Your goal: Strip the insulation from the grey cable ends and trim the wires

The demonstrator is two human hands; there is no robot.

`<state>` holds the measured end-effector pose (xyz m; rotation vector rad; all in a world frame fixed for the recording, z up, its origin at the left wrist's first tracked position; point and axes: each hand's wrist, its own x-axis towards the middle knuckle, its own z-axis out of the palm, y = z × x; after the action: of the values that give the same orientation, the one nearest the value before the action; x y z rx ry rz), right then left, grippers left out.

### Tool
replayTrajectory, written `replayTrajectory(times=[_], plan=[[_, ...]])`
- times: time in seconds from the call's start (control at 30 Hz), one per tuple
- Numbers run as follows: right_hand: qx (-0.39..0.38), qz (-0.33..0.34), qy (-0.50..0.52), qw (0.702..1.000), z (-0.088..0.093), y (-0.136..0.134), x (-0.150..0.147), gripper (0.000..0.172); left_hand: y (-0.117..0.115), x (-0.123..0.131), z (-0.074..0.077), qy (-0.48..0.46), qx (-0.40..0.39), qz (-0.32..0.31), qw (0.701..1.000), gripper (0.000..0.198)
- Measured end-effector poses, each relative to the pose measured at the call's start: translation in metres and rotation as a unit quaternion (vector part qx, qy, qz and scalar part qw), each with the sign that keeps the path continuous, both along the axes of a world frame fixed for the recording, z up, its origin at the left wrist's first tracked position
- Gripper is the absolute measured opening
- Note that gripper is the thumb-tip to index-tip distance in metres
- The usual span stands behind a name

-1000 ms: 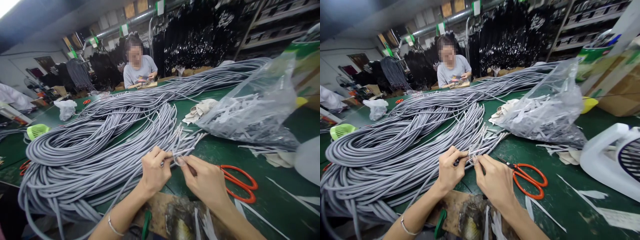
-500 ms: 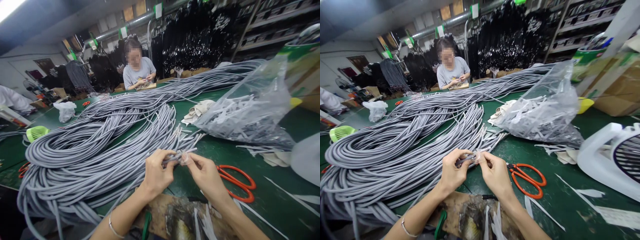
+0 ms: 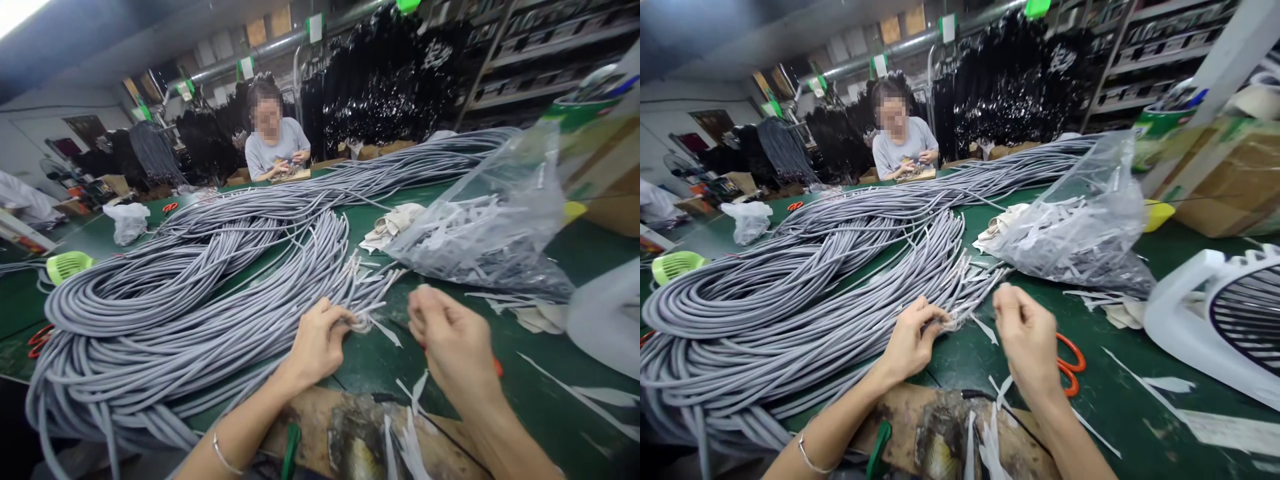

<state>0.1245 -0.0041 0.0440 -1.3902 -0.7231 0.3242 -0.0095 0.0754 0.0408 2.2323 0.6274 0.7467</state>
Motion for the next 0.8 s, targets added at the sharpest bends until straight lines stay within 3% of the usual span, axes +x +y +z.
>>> replayTrajectory(times=[0.07, 0.13, 0.23, 0.33, 0.4, 0.6, 0.8], plan=[[0.032, -0.027, 0.097, 0.994, 0.002, 0.001, 0.003, 0.041, 0.000, 0.002, -0.001, -0.022, -0.100, 0.007, 0.995, 0.022], [0.033, -0.035, 0.133, 0.990, 0.003, 0.003, 0.003, 0.038, 0.001, 0.004, 0.000, -0.048, -0.245, 0.005, 0.968, 0.025], [-0.010, 0.030, 0.152, 0.988, 0.004, 0.007, -0.002, 0.048, 0.002, 0.006, 0.003, -0.096, -0.376, 0.003, 0.922, 0.039], [-0.073, 0.163, 0.202, 0.963, 0.006, 0.008, -0.009, 0.064, 0.001, 0.008, 0.007, -0.136, -0.406, 0.009, 0.904, 0.055], [-0.085, 0.203, 0.234, 0.947, 0.006, 0.008, -0.013, 0.068, 0.000, 0.008, 0.009, -0.150, -0.419, 0.014, 0.895, 0.060], [-0.013, 0.129, 0.243, 0.961, -0.002, 0.010, -0.017, 0.057, -0.003, 0.009, 0.007, -0.144, -0.460, -0.015, 0.876, 0.064], [-0.007, 0.080, 0.108, 0.991, -0.009, 0.007, -0.020, 0.042, -0.006, 0.012, 0.001, -0.142, -0.424, 0.008, 0.895, 0.064]])
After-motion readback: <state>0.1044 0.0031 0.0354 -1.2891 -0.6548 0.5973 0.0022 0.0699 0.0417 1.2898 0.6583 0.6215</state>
